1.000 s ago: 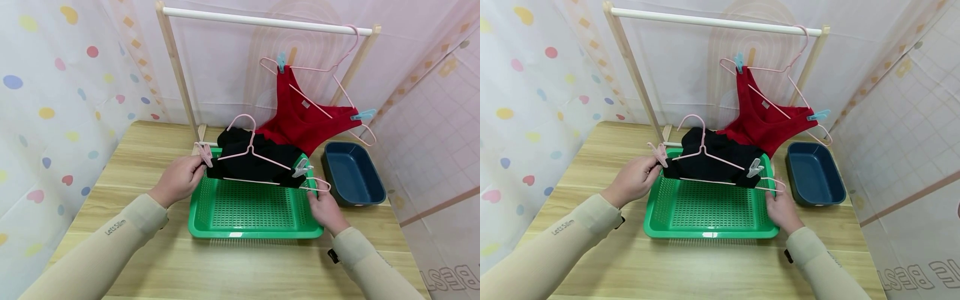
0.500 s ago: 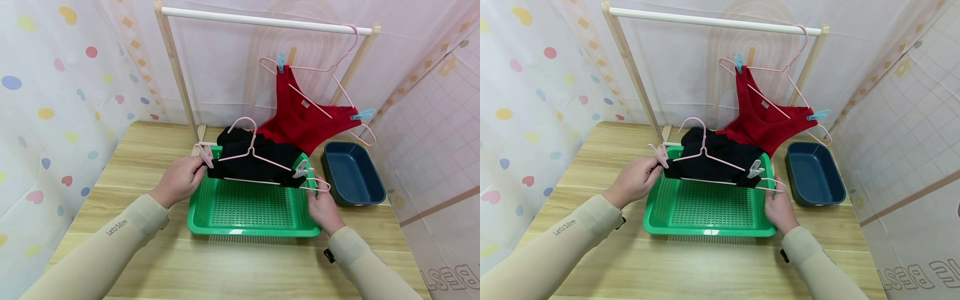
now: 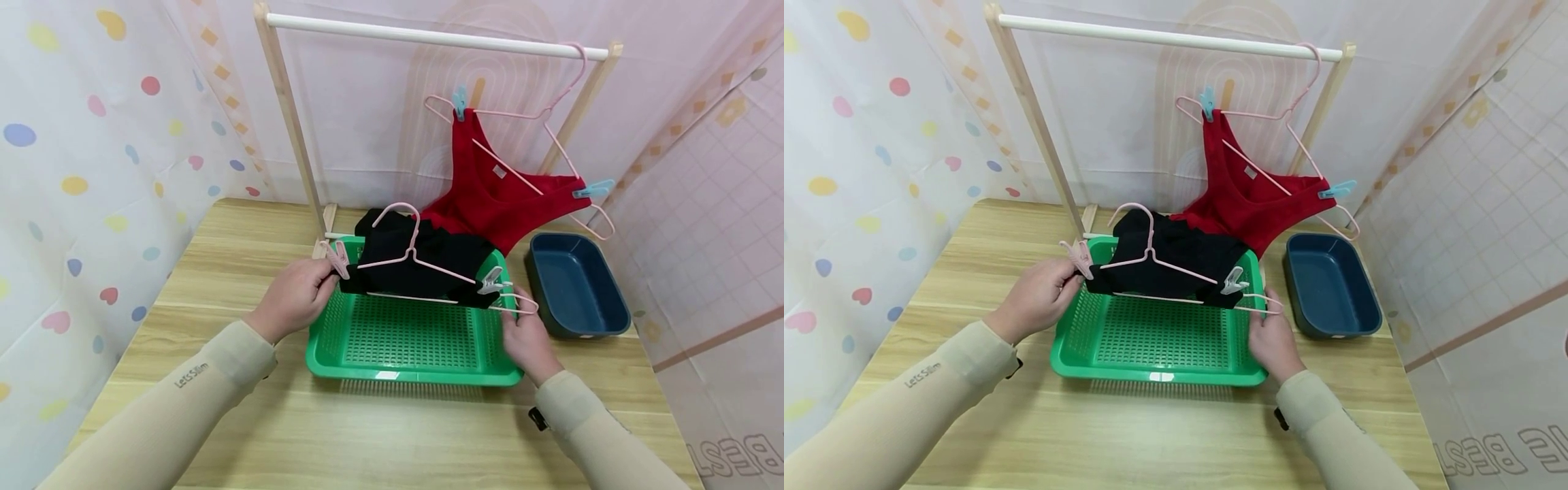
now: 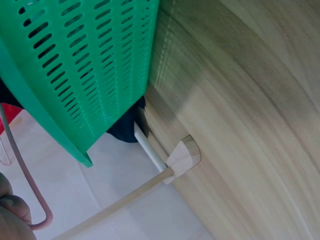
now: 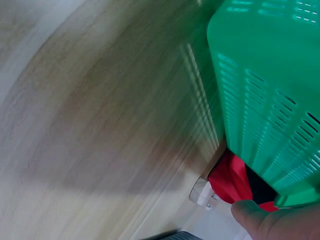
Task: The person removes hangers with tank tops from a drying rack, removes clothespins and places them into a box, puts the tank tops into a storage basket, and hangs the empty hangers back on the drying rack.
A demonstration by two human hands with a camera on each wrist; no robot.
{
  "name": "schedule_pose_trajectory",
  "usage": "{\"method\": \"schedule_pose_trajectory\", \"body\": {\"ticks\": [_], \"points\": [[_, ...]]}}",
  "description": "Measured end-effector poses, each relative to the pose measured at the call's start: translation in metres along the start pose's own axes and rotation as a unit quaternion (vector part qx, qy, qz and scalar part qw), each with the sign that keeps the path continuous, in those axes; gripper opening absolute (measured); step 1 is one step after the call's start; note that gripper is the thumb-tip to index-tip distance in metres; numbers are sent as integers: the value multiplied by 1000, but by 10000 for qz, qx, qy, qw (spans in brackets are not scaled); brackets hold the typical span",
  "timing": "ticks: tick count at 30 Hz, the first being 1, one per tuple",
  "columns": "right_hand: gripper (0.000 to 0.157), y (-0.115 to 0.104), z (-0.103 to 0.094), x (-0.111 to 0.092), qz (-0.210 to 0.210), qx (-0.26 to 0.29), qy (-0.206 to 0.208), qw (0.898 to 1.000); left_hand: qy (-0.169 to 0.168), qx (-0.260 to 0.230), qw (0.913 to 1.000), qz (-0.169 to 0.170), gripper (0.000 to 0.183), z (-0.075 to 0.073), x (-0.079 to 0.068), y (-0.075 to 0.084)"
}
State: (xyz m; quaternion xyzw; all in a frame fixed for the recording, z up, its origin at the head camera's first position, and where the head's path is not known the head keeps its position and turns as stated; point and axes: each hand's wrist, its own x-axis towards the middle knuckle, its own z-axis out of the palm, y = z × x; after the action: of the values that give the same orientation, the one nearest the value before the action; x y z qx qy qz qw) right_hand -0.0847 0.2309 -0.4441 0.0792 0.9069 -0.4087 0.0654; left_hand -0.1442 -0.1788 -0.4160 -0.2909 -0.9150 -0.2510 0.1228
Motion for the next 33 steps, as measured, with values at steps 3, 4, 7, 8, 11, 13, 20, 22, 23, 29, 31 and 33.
{"method": "schedule_pose_trajectory", "body": {"ticks": [3,4,7,8,11,13,20,22,23,29,31,33], "points": [[57,2,-3,0,-38,8,-18,10000,-21,-6,10000,-21,22,1,0,-1],[57,3,-4,0,-19,10,-27,10000,-26,-18,10000,-31,22,1,-1,-1],[57,4,-10,2,49,-31,-26,10000,-23,-18,10000,-35,21,2,-1,0],[57,5,-12,3,74,-38,-16,10000,-21,-18,10000,-39,20,2,-1,0],[58,6,-20,7,111,-51,35,9999,-16,-5,10000,-53,18,3,-2,1],[58,7,-25,10,117,-54,56,9999,-20,-6,10000,-69,19,4,-2,1],[56,8,-51,20,32,-752,374,9965,-79,-29,9999,-111,27,9,-6,2],[54,5,-60,23,-68,-899,474,9948,-56,-32,9999,-95,28,11,-7,2],[54,3,-63,24,-132,-956,516,9940,-42,-22,9999,-91,28,12,-8,2],[52,-15,-81,34,-417,-1092,432,9922,-93,63,9999,-120,26,17,-11,1],[53,-22,-85,38,-384,-1098,280,9928,-144,83,9998,-148,26,18,-12,1],[55,-30,-88,42,-311,-1123,92,9931,-167,104,9997,-158,25,19,-12,2]]}}
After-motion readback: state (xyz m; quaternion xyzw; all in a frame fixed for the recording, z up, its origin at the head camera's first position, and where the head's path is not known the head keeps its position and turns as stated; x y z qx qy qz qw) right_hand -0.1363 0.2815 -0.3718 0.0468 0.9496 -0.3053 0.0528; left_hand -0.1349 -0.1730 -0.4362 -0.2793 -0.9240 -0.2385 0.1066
